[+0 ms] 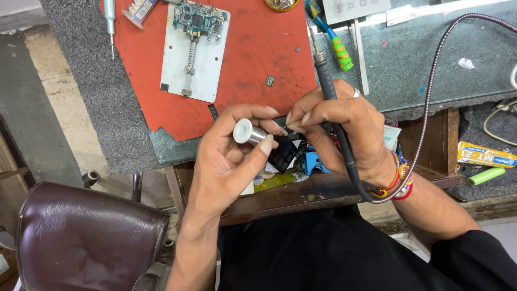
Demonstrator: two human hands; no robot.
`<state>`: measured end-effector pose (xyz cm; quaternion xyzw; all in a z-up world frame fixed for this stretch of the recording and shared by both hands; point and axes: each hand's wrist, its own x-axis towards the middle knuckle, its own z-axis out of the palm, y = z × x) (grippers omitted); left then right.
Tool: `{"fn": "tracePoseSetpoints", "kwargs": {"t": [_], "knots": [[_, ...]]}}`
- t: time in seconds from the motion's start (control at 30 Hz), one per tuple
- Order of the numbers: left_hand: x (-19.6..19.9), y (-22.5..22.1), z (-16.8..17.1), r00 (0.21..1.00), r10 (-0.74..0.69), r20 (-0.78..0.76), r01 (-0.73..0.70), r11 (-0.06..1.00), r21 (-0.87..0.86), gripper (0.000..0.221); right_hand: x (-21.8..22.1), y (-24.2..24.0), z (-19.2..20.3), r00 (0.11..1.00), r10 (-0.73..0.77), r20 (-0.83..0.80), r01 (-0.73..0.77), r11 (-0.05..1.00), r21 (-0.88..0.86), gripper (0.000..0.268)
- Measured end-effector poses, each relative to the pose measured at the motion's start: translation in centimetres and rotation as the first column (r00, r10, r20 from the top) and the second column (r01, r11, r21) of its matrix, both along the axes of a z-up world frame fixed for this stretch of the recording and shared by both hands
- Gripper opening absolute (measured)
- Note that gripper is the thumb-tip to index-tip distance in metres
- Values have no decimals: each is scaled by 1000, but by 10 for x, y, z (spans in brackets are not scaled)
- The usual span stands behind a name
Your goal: The person retrieves a small electronic component and a metal stencil from a drawer, places them on a red work mat, and applies heat with a soldering iron.
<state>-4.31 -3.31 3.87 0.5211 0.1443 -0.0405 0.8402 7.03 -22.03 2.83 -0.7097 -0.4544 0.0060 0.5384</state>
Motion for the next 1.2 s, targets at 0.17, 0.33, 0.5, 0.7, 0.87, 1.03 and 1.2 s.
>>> {"fn": "tracePoseSetpoints", "kwargs": {"t": [0.17, 0.33, 0.5, 0.7, 0.87, 1.03, 1.2], "knots": [[-2, -2, -2, 999, 38, 37, -36, 998, -61, 46, -7, 3, -6, 998, -16, -60, 18, 999, 32, 38], [0, -14, -4, 989, 150, 21, -149, 944, 296, 34, -10, 4, -7, 998, -37, -52, 37, 999, 13, 38], [3, -16, -5, 970, 199, 140, -243, 765, 596, 26, -13, 6, -6, 976, -190, 108, 203, 971, -126, 27], [17, -16, -20, 918, 130, 376, -395, 402, 826, 27, -5, 0, 2, 958, -263, 116, 273, 959, -75, 34], [24, -16, -27, 913, 107, 394, -405, 347, 846, 31, -7, -7, 8, 959, -278, 49, 282, 947, -152, 23], [24, -17, -27, 918, 111, 382, -396, 348, 850, 32, -5, 0, -2, 958, -284, 36, 286, 950, -129, 13], [25, -17, -29, 921, 96, 379, -388, 333, 859, 29, -7, -2, -6, 965, -259, 47, 263, 950, -168, 13]]}}
